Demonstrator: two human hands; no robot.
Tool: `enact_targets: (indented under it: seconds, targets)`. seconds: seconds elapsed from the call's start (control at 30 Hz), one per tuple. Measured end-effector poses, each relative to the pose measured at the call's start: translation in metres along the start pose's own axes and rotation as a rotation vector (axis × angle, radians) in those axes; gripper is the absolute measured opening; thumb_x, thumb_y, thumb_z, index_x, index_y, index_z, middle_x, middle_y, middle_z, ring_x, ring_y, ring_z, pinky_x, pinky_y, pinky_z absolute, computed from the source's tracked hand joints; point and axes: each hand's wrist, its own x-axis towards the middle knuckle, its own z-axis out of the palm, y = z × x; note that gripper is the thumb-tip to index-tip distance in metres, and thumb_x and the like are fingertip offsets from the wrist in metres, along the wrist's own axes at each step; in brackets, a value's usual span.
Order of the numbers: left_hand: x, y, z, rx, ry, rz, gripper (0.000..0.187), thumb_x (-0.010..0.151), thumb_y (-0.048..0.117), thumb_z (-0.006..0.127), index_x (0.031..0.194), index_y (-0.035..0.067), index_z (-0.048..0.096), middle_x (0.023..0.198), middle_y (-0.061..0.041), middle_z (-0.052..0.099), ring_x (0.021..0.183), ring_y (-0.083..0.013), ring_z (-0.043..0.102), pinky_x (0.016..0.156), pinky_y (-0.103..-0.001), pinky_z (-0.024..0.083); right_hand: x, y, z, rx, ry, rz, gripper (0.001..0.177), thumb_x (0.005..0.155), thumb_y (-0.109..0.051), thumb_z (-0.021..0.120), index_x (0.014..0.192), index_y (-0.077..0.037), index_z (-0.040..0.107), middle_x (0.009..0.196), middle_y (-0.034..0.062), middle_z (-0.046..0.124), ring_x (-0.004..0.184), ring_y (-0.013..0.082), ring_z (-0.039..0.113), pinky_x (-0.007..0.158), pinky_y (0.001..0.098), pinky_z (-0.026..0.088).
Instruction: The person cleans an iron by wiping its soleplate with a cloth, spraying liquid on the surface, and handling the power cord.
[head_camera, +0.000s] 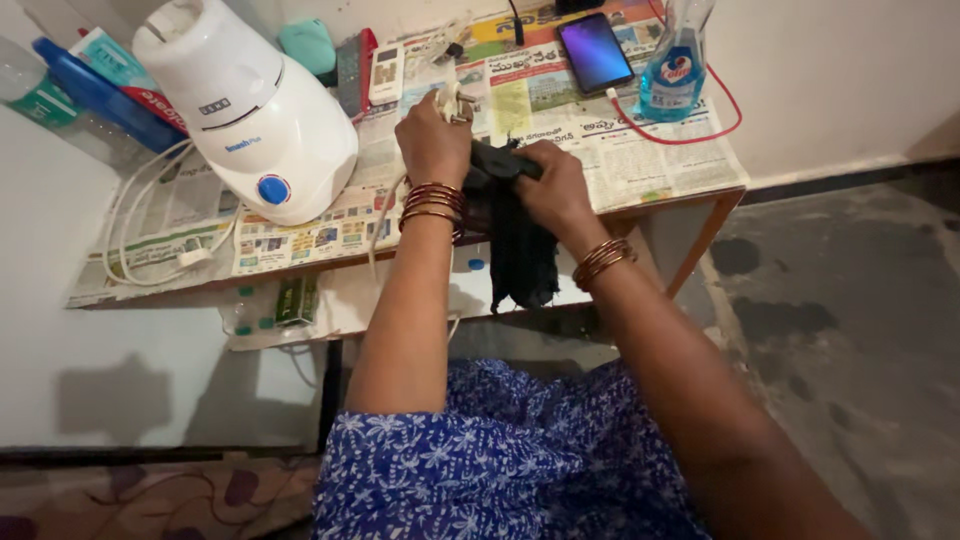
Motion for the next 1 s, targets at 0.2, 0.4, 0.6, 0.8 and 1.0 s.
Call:
enact_targets:
  seconds: [0.2,0.4,0.6,0.8,1.0]
  targets:
    - [-0.002,-0.003,0.004,-0.064,0.034,0.008,0.020,0.083,0.024,0.073,0.093,0.007,0.076,0.085,-0.021,0.074,0.082,-0.0407,0.071,0.076,-0.048,0.057,-0.014,-0.009,0.011,-0.044,0.196,-0.127,0.026,0.081,-0.001,0.068,0.107,-0.002,0.071,0.103,0.0222,0.071,0.099,0.0417,0.069,0.087,0.0438,0.056]
    - [0.003,-0.007,0.008,0.044,0.009,-0.045,0.037,0.079,0.026,0.077,0.106,0.002,0.073,0.085,-0.022,0.074,0.082,-0.0410,0.071,0.080,-0.049,0.055,-0.052,-0.032,0.001,-0.241,0.235,-0.315,0.042,0.082,-0.002,0.073,0.122,0.004,0.064,0.118,0.0237,0.065,0.112,0.0453,0.059,0.099,0.0497,0.047]
    - [-0.001,-0.008,0.010,0.048,-0.024,-0.062,0.033,0.082,0.026,0.076,0.105,0.003,0.075,0.092,-0.022,0.076,0.088,-0.0411,0.071,0.086,-0.049,0.054,-0.076,-0.047,-0.019,-0.479,0.173,-0.567,0.046,0.084,-0.002,0.071,0.129,0.002,0.061,0.128,0.0201,0.061,0.122,0.0381,0.056,0.111,0.0478,0.045]
    - [0.000,-0.007,0.007,0.015,-0.022,-0.033,0.039,0.082,0.029,0.077,0.108,0.001,0.074,0.089,-0.023,0.074,0.086,-0.0405,0.072,0.083,-0.046,0.056,-0.073,-0.049,-0.026,-0.562,-0.017,-0.750,0.049,0.083,-0.003,0.066,0.131,0.006,0.061,0.135,0.0219,0.060,0.129,0.0391,0.055,0.118,0.0502,0.040]
    - [-0.003,-0.002,0.004,-0.005,-0.061,-0.055,0.032,0.084,0.030,0.076,0.106,0.006,0.075,0.093,-0.020,0.075,0.090,-0.0391,0.071,0.086,-0.046,0.056,-0.067,-0.038,-0.017,-0.609,-0.051,-0.786,0.048,0.087,-0.004,0.063,0.134,0.008,0.060,0.133,0.0244,0.058,0.127,0.0422,0.054,0.117,0.0523,0.039]
